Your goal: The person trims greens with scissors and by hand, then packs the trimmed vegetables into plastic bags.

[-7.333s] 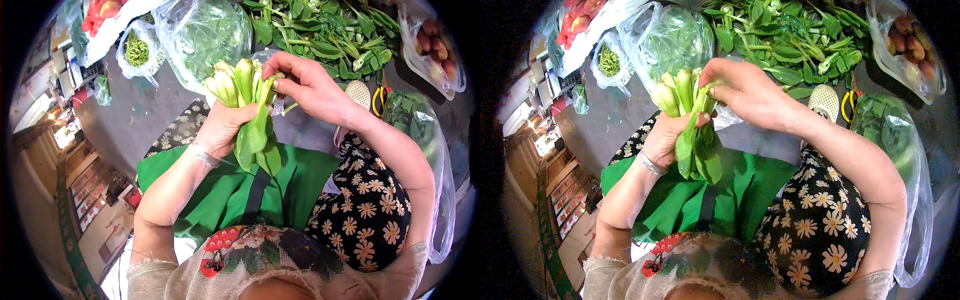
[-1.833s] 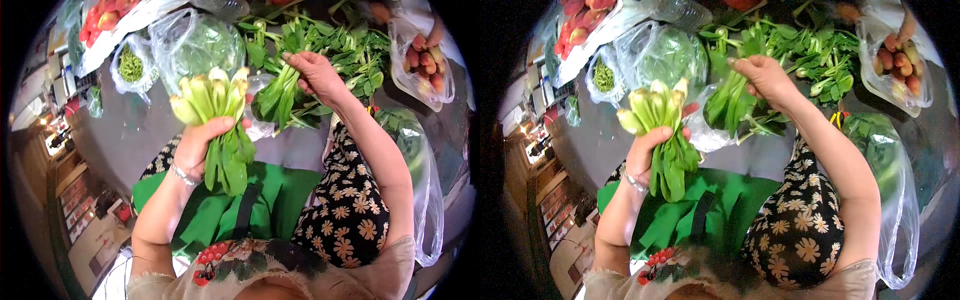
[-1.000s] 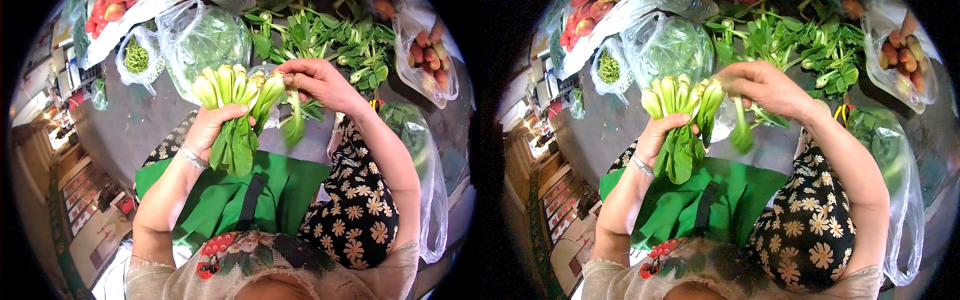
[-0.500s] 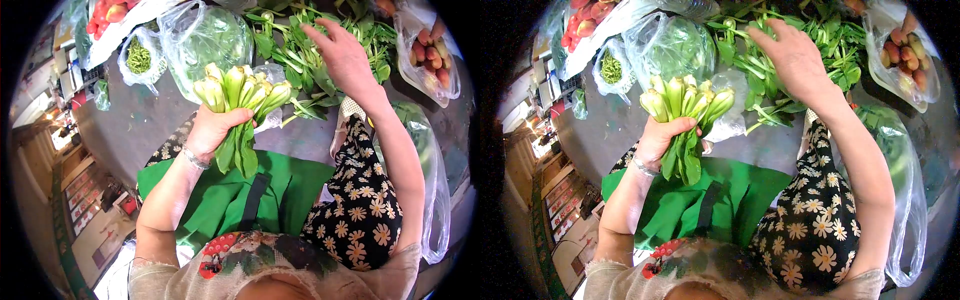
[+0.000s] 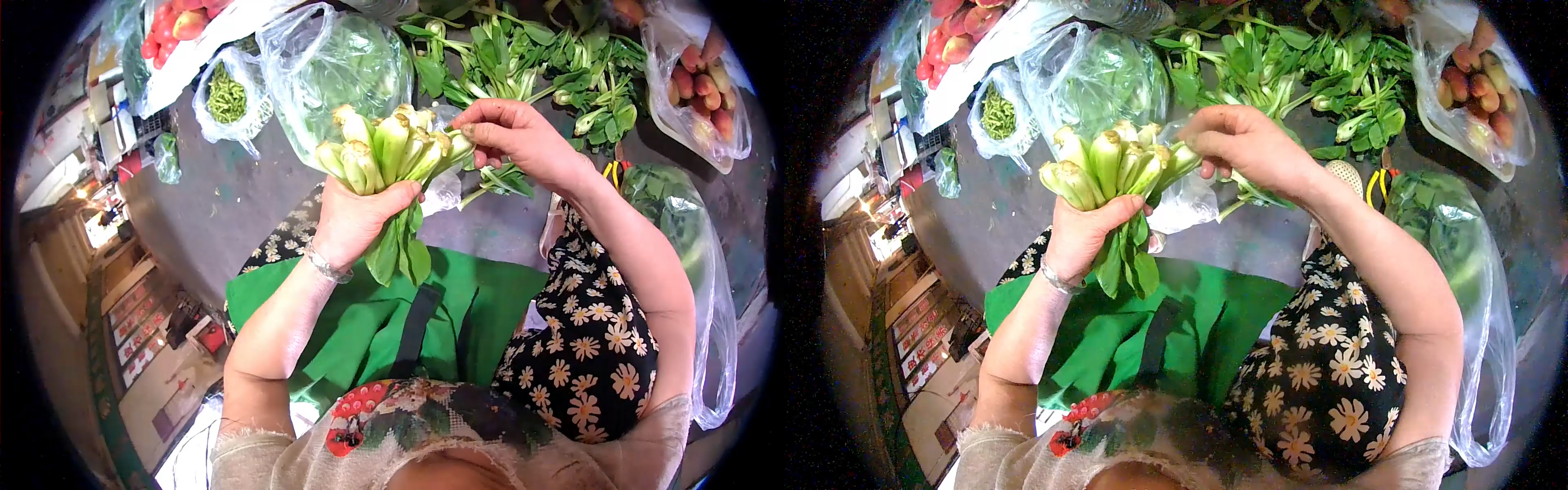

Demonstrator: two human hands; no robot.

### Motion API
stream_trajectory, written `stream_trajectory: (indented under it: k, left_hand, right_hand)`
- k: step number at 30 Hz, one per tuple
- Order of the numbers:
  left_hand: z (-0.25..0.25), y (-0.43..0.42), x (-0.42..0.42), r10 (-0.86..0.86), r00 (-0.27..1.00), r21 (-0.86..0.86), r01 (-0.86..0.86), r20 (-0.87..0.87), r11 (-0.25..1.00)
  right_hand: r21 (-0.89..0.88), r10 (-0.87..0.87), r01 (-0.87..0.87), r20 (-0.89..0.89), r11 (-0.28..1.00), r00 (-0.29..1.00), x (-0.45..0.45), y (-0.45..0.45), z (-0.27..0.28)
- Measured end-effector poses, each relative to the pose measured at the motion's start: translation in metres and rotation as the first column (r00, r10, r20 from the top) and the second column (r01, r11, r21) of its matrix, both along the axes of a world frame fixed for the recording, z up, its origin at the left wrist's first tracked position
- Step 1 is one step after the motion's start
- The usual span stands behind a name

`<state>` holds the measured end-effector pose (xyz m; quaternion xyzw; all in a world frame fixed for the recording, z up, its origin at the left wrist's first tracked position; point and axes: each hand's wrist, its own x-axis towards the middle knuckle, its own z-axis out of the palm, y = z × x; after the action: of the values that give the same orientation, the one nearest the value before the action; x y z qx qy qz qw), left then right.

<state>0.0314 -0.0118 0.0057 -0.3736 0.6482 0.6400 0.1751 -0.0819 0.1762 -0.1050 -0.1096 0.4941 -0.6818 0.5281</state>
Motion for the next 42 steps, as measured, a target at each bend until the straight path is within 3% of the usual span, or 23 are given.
stream_trajectory:
  k: [3,5,6,8,12,14,17,20,23,25,27,29,31,33,34,37,42]
  left_hand:
    - [0.000,-0.003,0.000,-0.003,1.000,0.048,0.002,0.019,0.999]
    - [0.003,-0.004,-0.001,0.094,0.995,0.151,-0.095,0.017,0.984]
    - [0.006,-0.004,-0.001,0.102,0.995,0.178,-0.101,0.004,0.979]
    - [0.004,-0.007,0.001,0.045,0.999,0.136,-0.045,-0.001,0.990]
    - [-0.004,-0.007,0.009,-0.036,0.999,0.127,0.039,-0.024,0.991]
    - [-0.003,-0.006,0.009,-0.068,0.996,0.097,0.073,-0.050,0.993]
    - [-0.001,-0.004,0.010,-0.044,0.999,0.171,0.048,-0.024,0.984]
    - [-0.005,-0.004,0.009,-0.276,0.958,0.268,0.288,-0.083,0.919]
    - [0.002,0.002,0.004,-0.216,0.976,0.308,0.217,-0.038,0.926]
    - [0.009,0.005,0.004,-0.119,0.993,0.245,0.110,0.020,0.963]
    - [0.016,0.005,0.000,-0.043,0.999,0.255,0.034,0.030,0.966]
    - [0.019,0.007,-0.001,0.044,0.998,0.230,-0.053,0.043,0.972]
    - [0.018,0.002,0.000,0.011,0.999,0.249,-0.021,0.041,0.968]
    - [0.017,0.003,0.001,-0.007,0.999,0.256,-0.002,0.031,0.967]
    - [0.016,0.002,0.001,-0.024,0.999,0.260,0.017,0.023,0.965]
    - [0.019,0.005,0.000,-0.026,0.999,0.251,0.014,0.041,0.968]
    - [0.019,0.004,0.000,-0.030,0.999,0.240,0.019,0.042,0.971]
  right_hand:
    - [0.063,-0.034,0.041,-0.105,0.997,0.994,0.002,-0.001,0.007]
    - [0.123,-0.035,0.074,-0.288,0.990,0.957,0.003,-0.001,0.005]
    - [0.122,-0.036,0.074,-0.287,0.990,0.957,0.002,0.000,0.007]
    - [0.112,0.027,0.016,-0.376,0.994,0.926,0.001,0.001,0.015]
    - [0.026,0.000,0.008,-0.294,1.000,0.956,0.002,-0.001,0.023]
    - [0.000,-0.036,0.037,-0.141,0.999,0.989,0.004,-0.001,0.025]
    - [-0.015,-0.062,0.061,-0.099,0.998,0.993,0.002,0.002,0.033]
    - [-0.023,-0.058,0.057,-0.066,0.998,0.996,0.000,0.005,0.041]
    - [-0.086,-0.018,0.016,-0.024,0.996,1.000,0.000,0.008,0.038]
    - [-0.094,0.009,-0.010,-0.009,0.996,1.000,-0.007,0.012,0.031]
    - [-0.178,0.052,-0.027,0.140,0.984,0.989,-0.018,0.017,0.023]
    - [-0.040,-0.068,0.070,0.058,0.997,0.996,-0.024,0.023,-0.007]
    - [0.188,-0.129,0.161,-0.172,0.969,0.977,-0.029,0.029,-0.026]
    - [0.230,-0.174,0.229,-0.235,0.946,0.956,-0.036,0.039,-0.042]
    - [0.256,-0.212,0.255,-0.182,0.933,0.960,-0.036,0.045,-0.042]
    - [0.124,-0.289,0.325,-0.243,0.938,0.926,-0.036,0.047,-0.049]
    - [0.080,-0.318,0.336,-0.175,0.939,0.932,-0.035,0.041,-0.053]
